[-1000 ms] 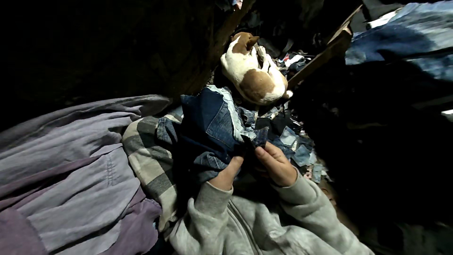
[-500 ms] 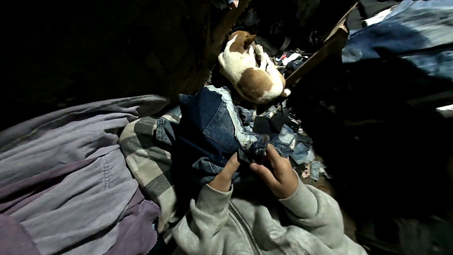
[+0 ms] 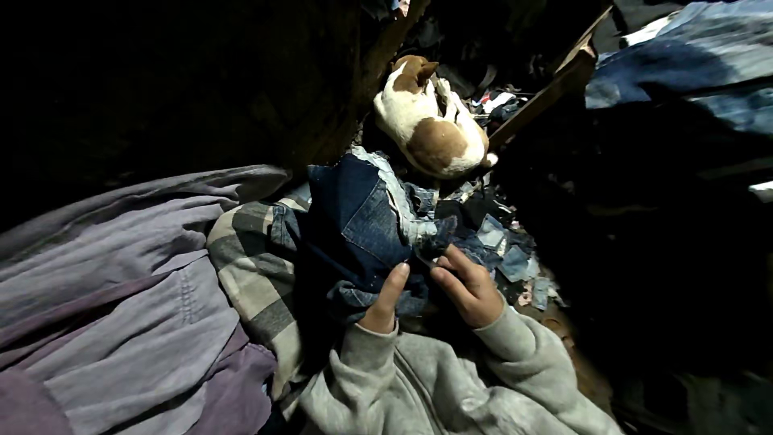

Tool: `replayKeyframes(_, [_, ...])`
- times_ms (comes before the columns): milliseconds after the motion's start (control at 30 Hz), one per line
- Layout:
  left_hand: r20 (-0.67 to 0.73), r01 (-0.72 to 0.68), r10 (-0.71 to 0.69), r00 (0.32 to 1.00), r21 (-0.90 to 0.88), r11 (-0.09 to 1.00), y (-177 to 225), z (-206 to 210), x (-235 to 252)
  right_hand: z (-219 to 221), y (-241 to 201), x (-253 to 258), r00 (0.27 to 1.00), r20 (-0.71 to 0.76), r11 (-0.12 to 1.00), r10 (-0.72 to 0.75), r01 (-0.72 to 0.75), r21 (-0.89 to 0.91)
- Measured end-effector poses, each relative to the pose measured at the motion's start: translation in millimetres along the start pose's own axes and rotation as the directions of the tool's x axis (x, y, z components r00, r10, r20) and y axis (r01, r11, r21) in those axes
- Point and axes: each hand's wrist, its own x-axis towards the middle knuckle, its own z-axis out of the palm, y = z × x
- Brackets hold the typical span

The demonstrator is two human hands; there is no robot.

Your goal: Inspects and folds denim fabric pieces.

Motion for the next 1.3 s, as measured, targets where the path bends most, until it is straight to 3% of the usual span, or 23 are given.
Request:
replayKeyframes(67, [-0.025,-0.003,0.004,1.000,0.031,1.000,4.9,2.3,-0.2,-5.8,-0.9,1.7,0.994,0.099,0.957,0.037,-0.064,0.282])
replayKeyframes(133, [-0.028,0.011,-0.009,1.000,0.065,0.998,10.4,2.0,0.7,-11.9,-5.6,5.0,0.969,0.240,0.847,0.062,-0.178,0.501])
replayKeyframes(233, [0.023,0.130,-0.133,0.991,0.124,0.984,19.4,-2.2,2.3,-15.4,-9.7,7.1,0.940,0.336,0.744,0.065,-0.270,0.611])
replayKeyframes(333, [0.107,0.168,-0.194,0.975,0.211,0.963,23.9,-10.7,4.9,-10.5,-12.0,2.5,0.962,0.266,0.836,0.055,-0.190,0.515])
replayKeyframes(433, [0.150,0.215,-0.247,0.957,0.200,0.956,26.0,-10.7,4.2,-6.5,-14.2,-2.8,0.983,0.185,0.962,-0.023,-0.029,0.273])
replayKeyframes(533, [0.172,0.321,-0.341,0.924,0.134,0.938,32.2,-0.6,3.3,-2.0,-18.2,-7.8,0.993,0.106,0.998,-0.051,0.047,0.038])
replayKeyframes(600, [0.114,0.397,-0.424,0.899,0.201,0.896,50.6,18.7,4.5,1.1,-19.8,-9.0,0.997,0.065,0.997,-0.050,0.054,-0.053])
replayKeyframes(667, [-0.033,0.517,-0.543,0.839,0.355,0.779,78.5,51.8,7.5,4.1,-21.8,-7.8,0.998,0.033,0.993,-0.048,0.051,-0.103])
replayKeyframes(700, [-0.036,0.473,-0.491,0.870,0.341,0.813,76.8,50.0,5.7,5.4,-21.9,-6.6,0.998,0.022,0.992,-0.056,0.058,-0.110])
replayKeyframes(767, [0.086,0.248,-0.271,0.959,0.213,0.945,49.4,16.5,0.2,7.2,-20.3,-5.0,0.996,0.016,0.991,-0.085,0.086,-0.106])
replayKeyframes(800, [0.088,0.213,-0.235,0.968,0.207,0.955,43.9,8.7,-0.5,7.9,-20.0,-4.5,0.995,0.014,0.989,-0.099,0.099,-0.109])
replayKeyframes(933, [-0.043,0.165,-0.160,0.986,0.177,0.970,27.4,-1.0,-4.8,11.3,-20.8,0.9,0.986,-0.033,0.968,-0.164,0.154,-0.198])
replayKeyframes(1033, [-0.002,0.079,-0.079,0.997,0.131,0.988,21.8,-2.4,-5.8,12.3,-18.9,3.0,0.984,-0.032,0.968,-0.177,0.167,-0.189])
replayKeyframes(1167, [0.054,0.182,-0.193,0.980,0.162,0.970,49.6,21.9,-2.2,8.7,-14.6,-3.0,0.991,0.018,0.986,-0.132,0.133,-0.097])
replayKeyframes(1233, [0.054,0.016,-0.021,0.998,0.093,0.996,26.1,4.0,-7.1,7.8,-14.0,-4.2,0.992,0.030,0.989,-0.125,0.127,-0.071])
replayKeyframes(1300, [-0.023,-0.093,0.097,0.995,0.136,0.986,8.4,-4.5,-13.9,12.2,-17.1,-0.1,0.991,0.008,0.987,-0.133,0.133,-0.092])
